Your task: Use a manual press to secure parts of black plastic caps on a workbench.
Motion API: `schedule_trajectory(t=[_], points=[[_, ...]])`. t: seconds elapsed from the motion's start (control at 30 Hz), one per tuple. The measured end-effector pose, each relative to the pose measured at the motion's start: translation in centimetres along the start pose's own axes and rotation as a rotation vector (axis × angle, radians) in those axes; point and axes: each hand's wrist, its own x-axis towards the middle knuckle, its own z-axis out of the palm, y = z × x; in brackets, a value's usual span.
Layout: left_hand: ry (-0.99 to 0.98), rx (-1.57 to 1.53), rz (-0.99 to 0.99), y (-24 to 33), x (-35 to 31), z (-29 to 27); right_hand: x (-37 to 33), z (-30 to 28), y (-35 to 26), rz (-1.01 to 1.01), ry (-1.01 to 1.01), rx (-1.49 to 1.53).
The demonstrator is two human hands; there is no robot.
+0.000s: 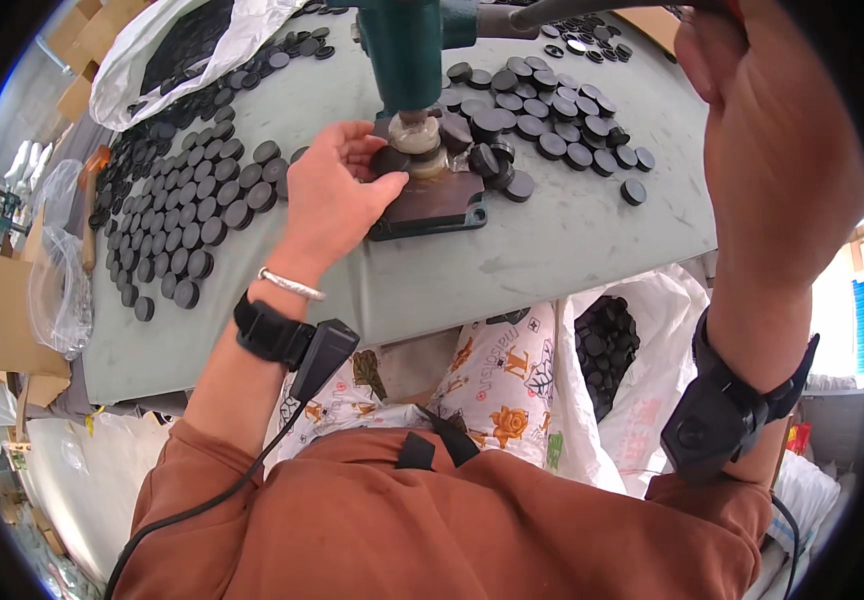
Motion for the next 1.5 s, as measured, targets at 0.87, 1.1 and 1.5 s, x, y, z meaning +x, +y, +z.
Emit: schedule_trajectory(t=[0.87,1.1,1.5], points=[[0.207,0.734,0.147,-5.6,0.0,-3.3,-13.6,5.1,-4.5,0.103,0.099,0.113],[0.064,0.952,0.230,-6.7,1.5,-4.1,-9.9,3.8,-5.1,0.032,-0.020,0.084],[-0.126,0.067,0.190,-0.2,0.6,0.8,-1.7,-0.2,-2.5,0.194,-0.064,0.264]])
